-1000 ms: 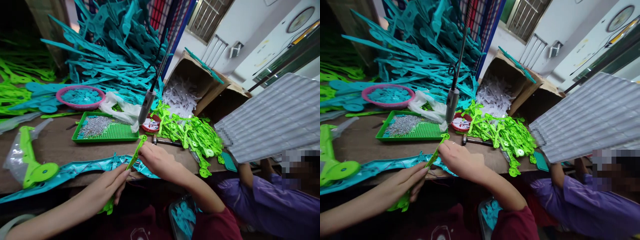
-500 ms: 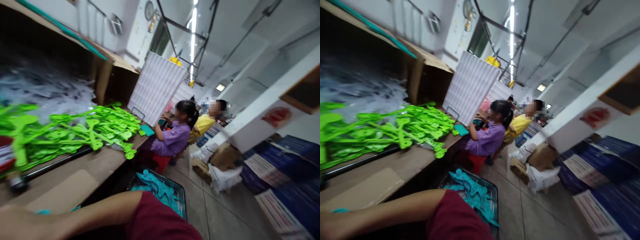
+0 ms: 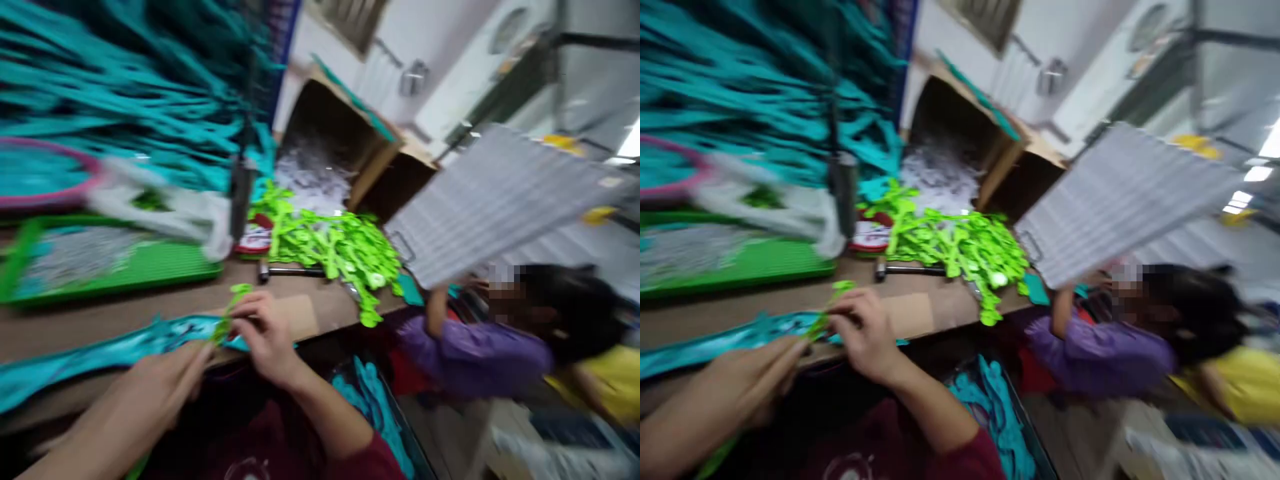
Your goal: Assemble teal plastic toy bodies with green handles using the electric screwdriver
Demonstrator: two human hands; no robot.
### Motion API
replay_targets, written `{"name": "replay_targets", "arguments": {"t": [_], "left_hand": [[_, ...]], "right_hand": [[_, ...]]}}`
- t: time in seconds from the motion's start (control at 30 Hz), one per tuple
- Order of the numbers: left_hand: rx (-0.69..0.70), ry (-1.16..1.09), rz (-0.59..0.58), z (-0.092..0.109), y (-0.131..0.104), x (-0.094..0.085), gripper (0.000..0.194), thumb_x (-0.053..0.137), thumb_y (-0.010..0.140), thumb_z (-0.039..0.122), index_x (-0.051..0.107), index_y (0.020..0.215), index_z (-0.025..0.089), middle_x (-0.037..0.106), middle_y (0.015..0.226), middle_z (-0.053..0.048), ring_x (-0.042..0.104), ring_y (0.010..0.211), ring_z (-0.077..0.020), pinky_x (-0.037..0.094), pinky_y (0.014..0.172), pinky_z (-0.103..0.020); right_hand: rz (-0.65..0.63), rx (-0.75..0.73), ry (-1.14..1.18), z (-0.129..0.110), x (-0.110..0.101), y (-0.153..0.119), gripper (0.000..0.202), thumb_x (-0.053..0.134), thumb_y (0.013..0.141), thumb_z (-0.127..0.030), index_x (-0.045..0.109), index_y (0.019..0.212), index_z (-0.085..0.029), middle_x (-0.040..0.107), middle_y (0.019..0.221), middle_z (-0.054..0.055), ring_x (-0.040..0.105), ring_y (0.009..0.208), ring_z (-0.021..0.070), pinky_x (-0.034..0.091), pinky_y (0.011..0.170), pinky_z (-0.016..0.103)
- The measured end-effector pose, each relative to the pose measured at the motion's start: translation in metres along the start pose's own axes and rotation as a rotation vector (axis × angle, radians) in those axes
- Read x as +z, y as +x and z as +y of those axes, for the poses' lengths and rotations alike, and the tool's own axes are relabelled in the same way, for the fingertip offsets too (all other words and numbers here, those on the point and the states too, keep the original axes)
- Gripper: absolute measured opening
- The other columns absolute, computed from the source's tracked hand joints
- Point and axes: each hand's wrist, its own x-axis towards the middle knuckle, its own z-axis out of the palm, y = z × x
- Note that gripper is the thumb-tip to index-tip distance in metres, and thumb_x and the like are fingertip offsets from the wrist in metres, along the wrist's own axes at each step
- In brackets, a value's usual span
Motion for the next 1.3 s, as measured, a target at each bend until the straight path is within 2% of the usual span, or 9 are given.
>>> {"name": "replay_targets", "arguments": {"t": [0.07,0.13,0.3,0.43,0.53,0.77,0.97,1.13,1.3], "left_hand": [[-0.095,0.009,0.034,-0.007,-0.014,-0.009,0.044,0.027,0.101,0.048,0.052,0.076,0.023,0.053,0.055,0.003,0.051,0.05,-0.0157,0.036,0.056,-0.029],[-0.133,0.028,0.044,-0.003,-0.018,-0.013,0.044,0.022,0.101,0.049,0.05,0.078,0.024,0.054,0.058,0.002,0.052,0.05,-0.0167,0.034,0.056,-0.029],[-0.135,0.116,0.019,0.012,-0.016,-0.016,0.041,0.018,0.101,0.042,0.051,0.085,0.024,0.061,0.068,0.0,0.061,0.056,-0.019,0.034,0.058,-0.029],[-0.14,0.313,0.026,0.016,-0.017,-0.016,0.035,0.022,0.102,0.033,0.055,0.094,0.024,0.068,0.074,-0.004,0.071,0.071,-0.0275,0.033,0.058,-0.032],[-0.149,0.454,0.07,0.018,-0.019,-0.012,0.034,0.025,0.102,0.028,0.058,0.099,0.024,0.07,0.075,-0.004,0.073,0.071,-0.0312,0.033,0.053,-0.032],[0.02,0.755,0.253,0.019,-0.023,-0.003,0.037,0.033,0.097,0.008,0.066,0.104,0.022,0.065,0.065,-0.002,0.07,0.055,-0.0256,0.044,0.046,-0.03],[0.059,0.781,0.273,0.025,-0.025,-0.006,0.038,0.033,0.095,0.004,0.066,0.095,0.021,0.062,0.062,0.0,0.069,0.051,-0.0244,0.051,0.045,-0.03],[0.014,0.716,0.296,0.03,-0.023,-0.005,0.038,0.028,0.099,0.013,0.065,0.091,0.021,0.062,0.06,-0.002,0.069,0.051,-0.027,0.054,0.043,-0.033],[0.048,0.698,0.418,0.026,-0.023,0.002,0.041,0.028,0.1,0.017,0.067,0.09,0.02,0.06,0.056,-0.001,0.067,0.046,-0.0269,0.051,0.039,-0.033]], "right_hand": [[0.022,0.02,0.047,0.004,0.001,0.002,0.006,0.063,0.092,-0.028,0.066,0.093,-0.023,0.056,0.106,0.007,0.061,0.094,0.0185,0.059,0.077,0.032],[0.008,0.028,0.07,0.005,0.002,0.002,0.007,0.06,0.093,-0.026,0.066,0.096,-0.023,0.052,0.106,0.007,0.06,0.088,0.0167,0.059,0.069,0.03],[0.019,-0.087,-0.097,0.001,0.005,-0.001,0.008,0.058,0.094,-0.018,0.065,0.095,-0.022,0.055,0.097,0.005,0.057,0.091,0.0173,0.054,0.077,0.031],[0.012,-0.14,-0.2,0.001,0.006,0.0,0.009,0.059,0.093,-0.014,0.064,0.095,-0.021,0.058,0.093,0.004,0.057,0.094,0.0178,0.05,0.08,0.031],[0.016,-0.138,-0.21,0.001,0.007,-0.001,0.01,0.058,0.094,-0.014,0.064,0.095,-0.021,0.058,0.094,0.004,0.056,0.095,0.0177,0.049,0.08,0.03],[0.096,-0.047,-0.076,0.001,0.01,-0.003,0.007,0.059,0.094,-0.021,0.064,0.088,-0.021,0.056,0.094,0.003,0.056,0.092,0.0166,0.048,0.08,0.03],[0.17,0.068,0.139,0.012,0.017,-0.003,0.013,0.065,0.092,-0.028,0.064,0.081,-0.02,0.054,0.093,0.003,0.056,0.091,0.0169,0.049,0.078,0.031],[0.241,-0.054,0.103,0.021,0.022,-0.005,0.007,0.067,0.09,-0.023,0.071,0.084,-0.023,0.054,0.092,0.002,0.056,0.089,0.0148,0.049,0.078,0.028],[0.196,-0.162,0.013,0.018,0.017,-0.004,0.013,0.066,0.09,-0.016,0.074,0.092,-0.027,0.057,0.094,0.002,0.057,0.092,0.0152,0.049,0.08,0.029]]}}
